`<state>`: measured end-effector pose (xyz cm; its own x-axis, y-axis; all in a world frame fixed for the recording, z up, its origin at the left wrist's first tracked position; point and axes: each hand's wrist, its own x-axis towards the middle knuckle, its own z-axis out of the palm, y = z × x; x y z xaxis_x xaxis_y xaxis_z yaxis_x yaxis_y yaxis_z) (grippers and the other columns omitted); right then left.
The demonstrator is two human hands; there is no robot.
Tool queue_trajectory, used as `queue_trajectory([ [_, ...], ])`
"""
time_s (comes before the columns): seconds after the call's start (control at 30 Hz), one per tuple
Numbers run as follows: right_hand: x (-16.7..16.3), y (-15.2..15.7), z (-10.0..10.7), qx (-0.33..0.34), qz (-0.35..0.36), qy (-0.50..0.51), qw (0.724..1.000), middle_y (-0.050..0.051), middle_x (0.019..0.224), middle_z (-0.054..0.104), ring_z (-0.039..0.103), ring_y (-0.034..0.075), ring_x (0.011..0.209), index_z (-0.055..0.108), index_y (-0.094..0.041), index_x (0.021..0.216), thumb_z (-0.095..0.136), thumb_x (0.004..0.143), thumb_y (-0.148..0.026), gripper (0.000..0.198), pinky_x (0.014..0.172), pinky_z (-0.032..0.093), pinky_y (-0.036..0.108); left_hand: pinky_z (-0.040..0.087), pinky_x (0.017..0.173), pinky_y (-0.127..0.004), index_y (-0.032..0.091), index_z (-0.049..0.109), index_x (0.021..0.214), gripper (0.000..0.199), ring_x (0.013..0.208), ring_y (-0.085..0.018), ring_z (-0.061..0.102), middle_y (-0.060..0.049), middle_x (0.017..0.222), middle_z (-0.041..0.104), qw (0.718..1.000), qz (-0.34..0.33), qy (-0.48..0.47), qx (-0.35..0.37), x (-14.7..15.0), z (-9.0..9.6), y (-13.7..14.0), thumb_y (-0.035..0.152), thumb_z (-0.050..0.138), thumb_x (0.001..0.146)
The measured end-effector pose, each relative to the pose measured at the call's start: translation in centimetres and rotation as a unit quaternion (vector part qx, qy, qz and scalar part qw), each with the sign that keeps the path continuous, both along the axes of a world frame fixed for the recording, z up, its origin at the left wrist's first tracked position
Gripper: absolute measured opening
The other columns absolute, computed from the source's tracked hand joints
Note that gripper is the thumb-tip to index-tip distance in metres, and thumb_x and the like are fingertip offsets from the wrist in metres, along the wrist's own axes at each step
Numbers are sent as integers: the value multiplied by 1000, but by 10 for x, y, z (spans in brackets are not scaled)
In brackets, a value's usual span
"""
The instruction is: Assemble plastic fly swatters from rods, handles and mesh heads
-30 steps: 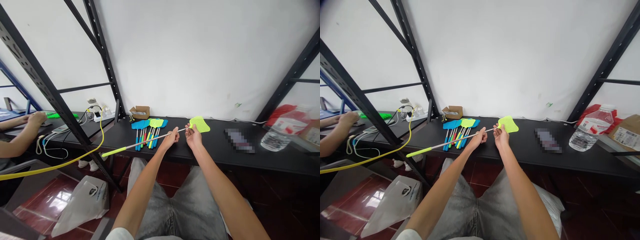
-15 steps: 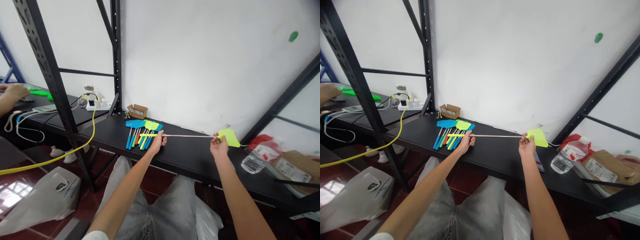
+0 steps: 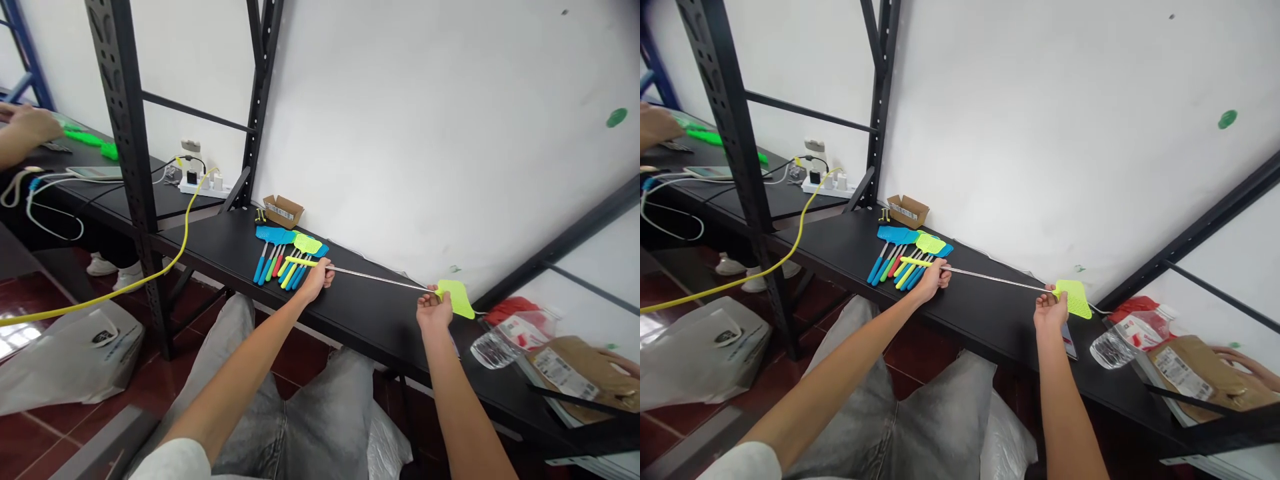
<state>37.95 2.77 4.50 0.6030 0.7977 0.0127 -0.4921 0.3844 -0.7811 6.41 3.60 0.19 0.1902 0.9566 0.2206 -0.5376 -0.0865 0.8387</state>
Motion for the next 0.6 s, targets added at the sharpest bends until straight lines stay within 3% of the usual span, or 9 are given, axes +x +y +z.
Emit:
queue_trajectory([
  [0.4,-29,8,-32,-5,-7,-66,998,-2,68,62,48,7,43,54,-23,80,41,97,-50,35,43,46,19,13,39,-23,25,20,56,35,37,-6,14,8,44,18,996,62,-45,-43,-3,8,-6,34,40,84],
  [0.6,-36,4,-41,10,-30,19,999,-1,68,63,50,5,46,56,-20,79,44,98,-37,29,45,46,17,12,38,-23,25,20,56,34,36,-6,14,8,43,17,995,71,-40,-55,-3,10,-7,32,39,84],
])
